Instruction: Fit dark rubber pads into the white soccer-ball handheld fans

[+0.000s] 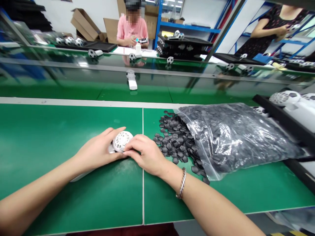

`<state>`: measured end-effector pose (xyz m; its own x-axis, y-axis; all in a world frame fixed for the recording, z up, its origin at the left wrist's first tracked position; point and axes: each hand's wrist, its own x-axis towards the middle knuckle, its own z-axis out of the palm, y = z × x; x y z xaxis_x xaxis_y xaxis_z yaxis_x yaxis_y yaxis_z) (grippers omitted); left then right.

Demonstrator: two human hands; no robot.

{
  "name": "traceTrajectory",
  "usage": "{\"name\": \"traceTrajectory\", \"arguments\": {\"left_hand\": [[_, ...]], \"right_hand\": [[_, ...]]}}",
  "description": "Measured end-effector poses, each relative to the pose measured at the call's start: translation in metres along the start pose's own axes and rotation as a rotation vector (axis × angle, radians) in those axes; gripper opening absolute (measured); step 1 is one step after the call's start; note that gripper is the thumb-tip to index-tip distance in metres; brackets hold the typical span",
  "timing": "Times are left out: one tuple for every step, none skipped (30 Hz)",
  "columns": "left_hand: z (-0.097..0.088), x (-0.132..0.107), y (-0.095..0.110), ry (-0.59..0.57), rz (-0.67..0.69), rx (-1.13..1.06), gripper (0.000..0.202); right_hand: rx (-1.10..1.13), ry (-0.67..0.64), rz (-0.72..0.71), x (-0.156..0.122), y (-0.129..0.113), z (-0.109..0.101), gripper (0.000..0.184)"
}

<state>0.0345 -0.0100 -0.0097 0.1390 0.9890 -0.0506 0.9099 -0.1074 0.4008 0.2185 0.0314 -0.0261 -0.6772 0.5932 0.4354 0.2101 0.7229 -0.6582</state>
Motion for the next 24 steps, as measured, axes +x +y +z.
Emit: {"name": "traceTrajectory", "arguments": {"left_hand": [[0.000,0.000,0.000,-0.007,-0.004,-0.012,0.076],[0.000,0.000,-0.001,-0.014,-0.007,-0.028,0.078],[0.000,0.001,-0.001,-0.019,-0.006,-0.045,0.080],[-0.001,0.001,-0.002,-0.021,-0.001,-0.064,0.080],[-0.001,0.001,-0.003,-0.022,0.005,-0.081,0.079],[-0.001,0.001,-0.004,-0.023,0.009,-0.093,0.076],[-0.001,0.001,-0.005,-0.022,0.015,-0.101,0.073],[-0.001,0.002,-0.006,-0.024,0.021,-0.106,0.070],[-0.001,0.002,-0.006,-0.028,0.026,-0.109,0.068],[-0.001,0.002,-0.007,-0.030,0.031,-0.111,0.067],[-0.001,0.001,-0.007,-0.033,0.036,-0.113,0.066],[-0.002,0.001,-0.007,-0.034,0.039,-0.117,0.065],[-0.003,0.001,-0.007,-0.037,0.041,-0.120,0.065],[-0.003,0.001,-0.006,-0.041,0.041,-0.122,0.064],[-0.004,0.001,-0.006,-0.045,0.040,-0.124,0.063],[-0.005,0.001,-0.006,-0.052,0.038,-0.126,0.062],[-0.005,0.001,-0.005,-0.057,0.036,-0.126,0.061],[-0.005,0.001,-0.005,-0.061,0.035,-0.127,0.060],[-0.005,0.001,-0.005,-0.063,0.036,-0.127,0.059],[-0.005,0.001,-0.005,-0.061,0.037,-0.128,0.058],[-0.005,0.001,-0.005,-0.059,0.037,-0.129,0.057],[-0.004,0.001,-0.006,-0.060,0.038,-0.127,0.059],[-0.004,0.001,-0.006,-0.065,0.037,-0.120,0.061],[-0.004,0.001,-0.006,-0.069,0.031,-0.106,0.065]], "right_hand": [[-0.010,0.020,0.002,0.000,0.001,0.002,0.005],[-0.018,0.044,0.007,0.000,0.002,0.004,0.004],[-0.021,0.065,0.010,0.000,0.003,0.006,0.003],[-0.020,0.081,0.013,0.001,0.003,0.007,0.003],[-0.014,0.092,0.019,0.001,0.004,0.008,0.003],[-0.002,0.099,0.032,0.001,0.005,0.009,0.004],[0.015,0.103,0.051,0.002,0.006,0.009,0.008],[0.040,0.103,0.080,0.002,0.007,0.009,0.014],[0.069,0.093,0.118,0.003,0.008,0.009,0.021],[0.102,0.071,0.158,0.003,0.009,0.009,0.029],[0.135,0.043,0.191,0.003,0.010,0.009,0.036],[0.166,0.015,0.217,0.004,0.010,0.009,0.042],[0.190,-0.009,0.231,0.004,0.011,0.009,0.046],[0.206,-0.022,0.235,0.004,0.011,0.010,0.047],[0.215,-0.026,0.233,0.005,0.011,0.011,0.047],[0.217,-0.022,0.229,0.005,0.011,0.012,0.047],[0.211,-0.015,0.229,0.005,0.011,0.013,0.046],[0.202,-0.009,0.233,0.006,0.011,0.013,0.046],[0.194,-0.003,0.241,0.007,0.010,0.013,0.047],[0.189,0.000,0.249,0.007,0.010,0.012,0.048],[0.186,-0.007,0.258,0.008,0.009,0.009,0.047],[0.180,-0.030,0.269,0.009,0.009,0.004,0.045],[0.162,-0.064,0.284,0.009,0.008,-0.003,0.041],[0.125,-0.113,0.305,0.010,0.008,-0.010,0.036]]}}
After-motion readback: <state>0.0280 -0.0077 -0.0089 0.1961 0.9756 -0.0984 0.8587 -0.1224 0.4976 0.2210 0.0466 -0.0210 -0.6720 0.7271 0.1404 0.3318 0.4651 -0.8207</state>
